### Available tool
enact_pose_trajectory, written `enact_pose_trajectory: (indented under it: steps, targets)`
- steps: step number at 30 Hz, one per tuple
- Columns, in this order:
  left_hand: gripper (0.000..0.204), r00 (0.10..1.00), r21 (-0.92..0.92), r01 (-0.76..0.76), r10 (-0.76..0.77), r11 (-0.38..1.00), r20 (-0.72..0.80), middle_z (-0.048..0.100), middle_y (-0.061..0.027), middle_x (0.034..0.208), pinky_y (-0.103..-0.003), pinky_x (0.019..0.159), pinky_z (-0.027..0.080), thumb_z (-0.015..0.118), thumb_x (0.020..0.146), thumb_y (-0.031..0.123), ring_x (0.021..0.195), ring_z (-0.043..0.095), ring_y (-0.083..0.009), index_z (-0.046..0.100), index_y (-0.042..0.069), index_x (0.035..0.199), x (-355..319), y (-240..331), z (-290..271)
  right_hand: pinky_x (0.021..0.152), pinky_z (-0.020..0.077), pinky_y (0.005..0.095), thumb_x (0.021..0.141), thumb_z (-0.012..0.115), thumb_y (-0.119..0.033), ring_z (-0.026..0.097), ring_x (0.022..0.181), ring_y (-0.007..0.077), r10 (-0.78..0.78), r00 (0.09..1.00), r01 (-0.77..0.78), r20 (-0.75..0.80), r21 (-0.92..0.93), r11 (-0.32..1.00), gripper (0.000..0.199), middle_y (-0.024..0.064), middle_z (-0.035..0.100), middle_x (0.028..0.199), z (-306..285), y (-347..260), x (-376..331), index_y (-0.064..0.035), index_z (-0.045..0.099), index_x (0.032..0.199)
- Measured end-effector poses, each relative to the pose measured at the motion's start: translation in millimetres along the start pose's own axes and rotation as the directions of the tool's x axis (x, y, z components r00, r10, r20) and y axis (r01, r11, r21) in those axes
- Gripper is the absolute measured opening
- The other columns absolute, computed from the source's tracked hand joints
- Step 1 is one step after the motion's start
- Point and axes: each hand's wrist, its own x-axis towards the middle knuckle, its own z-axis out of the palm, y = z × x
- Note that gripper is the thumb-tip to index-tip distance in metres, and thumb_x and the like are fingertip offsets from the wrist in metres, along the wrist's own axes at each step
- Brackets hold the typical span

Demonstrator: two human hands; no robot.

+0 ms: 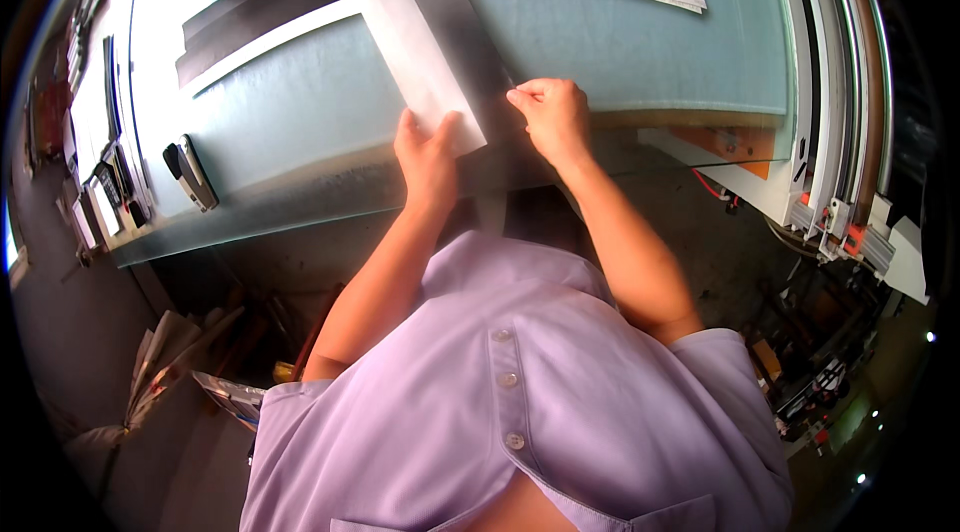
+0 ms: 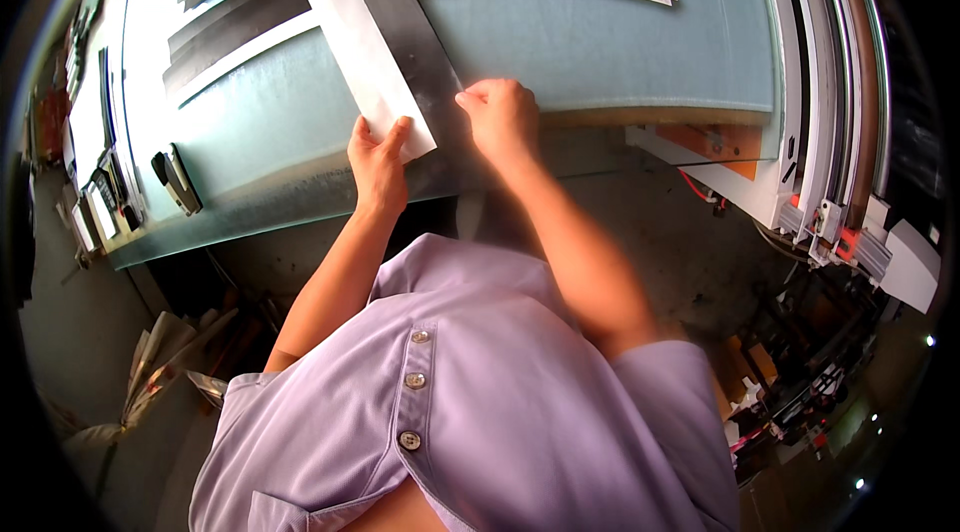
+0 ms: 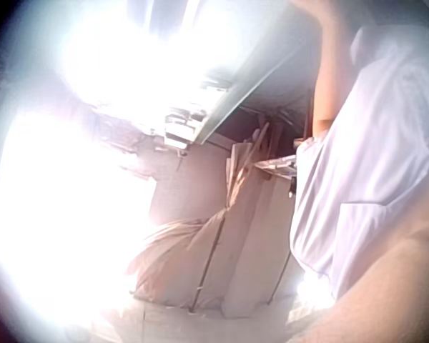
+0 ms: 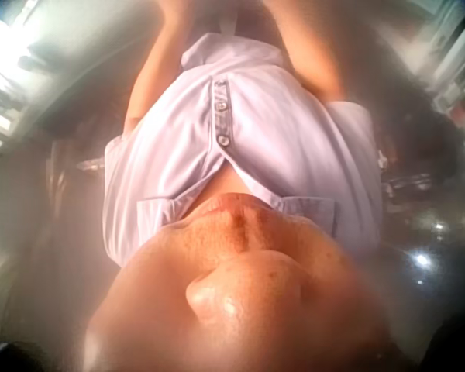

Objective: The person applies white adhesive tape to the edges of long, dark rectangular strips. They pick up each strip, align the tape along the edge, and smooth it down with their fingers. The strips are handled one at a time and placed back on the table after taping.

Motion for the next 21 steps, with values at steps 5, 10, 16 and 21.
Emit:
enact_pose_trajectory:
  steps: [5, 10, 16, 21]
  targets:
    - [0.032, 1.000, 0.030, -0.007, 0.007, 1.000, -0.020, 0.066, -0.0113, 0.107, -0.032, 0.080, 0.052, 0.067, 0.090, 0.007, 0.093, 0.063, -0.0181, 0.057, -0.004, 0.119, -0.7, -1.6, 4.5, 0.075, 0.0547, 0.0410, 0.093, 0.068, -0.013, 0.071, 0.078, 0.0374, -0.303, 0.911, 0.286, -0.278, -0.103, 0.953, 0.026, 0.0208, 0.073, 0.096, 21.1, -0.8, -19.9, -0.0003, 0.071, 0.115]
    - [0.033, 1.000, -0.004, -0.001, 0.001, 1.000, -0.030, 0.066, -0.0107, 0.109, -0.032, 0.082, 0.051, 0.067, 0.091, 0.007, 0.095, 0.063, -0.0176, 0.056, -0.004, 0.120, 0.0, -5.0, 5.5, 0.056, 0.0480, 0.0330, 0.098, 0.063, -0.013, 0.059, 0.051, 0.0177, -0.253, 0.920, 0.281, -0.301, 0.054, 0.958, 0.027, 0.0100, 0.059, 0.064, 35.2, 8.6, -24.0, -0.0033, 0.070, 0.122]
    - [0.029, 0.999, -0.136, 0.044, -0.042, 0.990, 0.012, 0.066, -0.0091, 0.110, -0.031, 0.081, 0.051, 0.065, 0.093, 0.006, 0.095, 0.062, -0.0165, 0.057, -0.002, 0.120, -4.2, 7.8, 9.5, 0.070, 0.0514, 0.0283, 0.099, 0.063, -0.015, 0.064, 0.071, 0.0138, -0.293, 0.919, 0.340, -0.264, 0.155, 0.928, 0.035, 0.0092, 0.067, 0.084, 29.1, 5.5, -25.1, 0.0014, 0.064, 0.130]
    - [0.024, 0.970, -0.303, 0.217, -0.171, 0.928, 0.170, 0.067, -0.0067, 0.111, -0.030, 0.083, 0.053, 0.061, 0.096, 0.005, 0.099, 0.064, -0.0147, 0.059, 0.002, 0.120, -15.3, 50.4, 7.5, 0.103, 0.0447, 0.0312, 0.096, 0.069, -0.020, 0.059, 0.115, 0.0203, -0.500, 0.860, 0.485, -0.100, 0.463, 0.742, 0.053, 0.0149, 0.063, 0.130, -5.0, -33.2, -43.8, 0.0063, 0.053, 0.139]
